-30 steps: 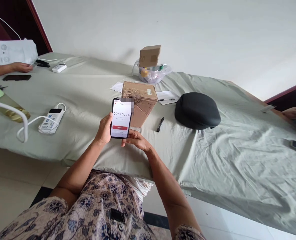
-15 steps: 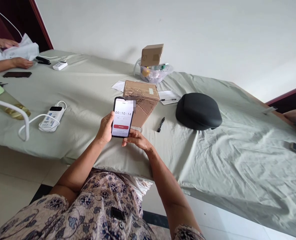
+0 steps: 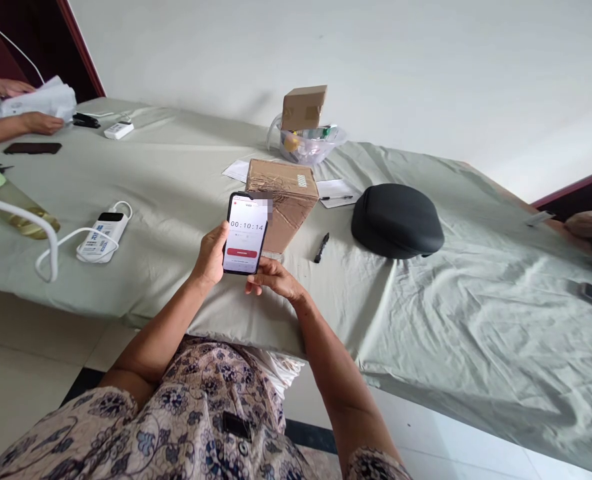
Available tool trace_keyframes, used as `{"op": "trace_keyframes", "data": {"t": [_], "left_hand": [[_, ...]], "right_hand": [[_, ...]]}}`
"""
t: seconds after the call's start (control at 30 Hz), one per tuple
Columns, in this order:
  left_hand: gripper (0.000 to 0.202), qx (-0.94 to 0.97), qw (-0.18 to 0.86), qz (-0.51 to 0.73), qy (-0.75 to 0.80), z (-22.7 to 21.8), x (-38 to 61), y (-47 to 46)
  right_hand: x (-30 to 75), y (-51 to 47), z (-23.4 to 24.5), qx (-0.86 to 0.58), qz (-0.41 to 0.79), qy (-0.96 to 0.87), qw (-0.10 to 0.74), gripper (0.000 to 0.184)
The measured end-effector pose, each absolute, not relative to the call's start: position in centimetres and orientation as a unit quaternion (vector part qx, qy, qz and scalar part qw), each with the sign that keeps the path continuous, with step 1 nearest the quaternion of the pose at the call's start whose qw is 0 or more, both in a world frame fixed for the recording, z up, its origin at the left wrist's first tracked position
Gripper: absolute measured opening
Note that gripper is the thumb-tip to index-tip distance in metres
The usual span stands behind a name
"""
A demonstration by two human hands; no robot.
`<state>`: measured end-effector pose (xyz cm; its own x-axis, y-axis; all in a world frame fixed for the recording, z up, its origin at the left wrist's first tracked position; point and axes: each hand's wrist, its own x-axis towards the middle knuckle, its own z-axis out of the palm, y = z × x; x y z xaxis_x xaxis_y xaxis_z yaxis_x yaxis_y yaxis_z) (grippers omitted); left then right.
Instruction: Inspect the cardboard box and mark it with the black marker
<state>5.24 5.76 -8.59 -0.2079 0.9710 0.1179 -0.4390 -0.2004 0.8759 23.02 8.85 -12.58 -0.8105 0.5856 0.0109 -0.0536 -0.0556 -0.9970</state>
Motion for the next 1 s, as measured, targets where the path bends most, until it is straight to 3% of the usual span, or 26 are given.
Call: {"op": "trace_keyframes", "data": {"t": [0.73,1.0], "left_hand": [[0.060,0.346,0.517,0.685,0.378,-8.84,5.41,5.80],[0.058,0.333,0.513,0.695,0.377,-8.95,5.70,5.74]], "right_hand": [[23.09,9.26,-13.00,-0.218,0.683,-0.662,0.220,0.047],[23.30,9.34,-12.77,-0.217,0.659,-0.684,0.225,0.034]]}}
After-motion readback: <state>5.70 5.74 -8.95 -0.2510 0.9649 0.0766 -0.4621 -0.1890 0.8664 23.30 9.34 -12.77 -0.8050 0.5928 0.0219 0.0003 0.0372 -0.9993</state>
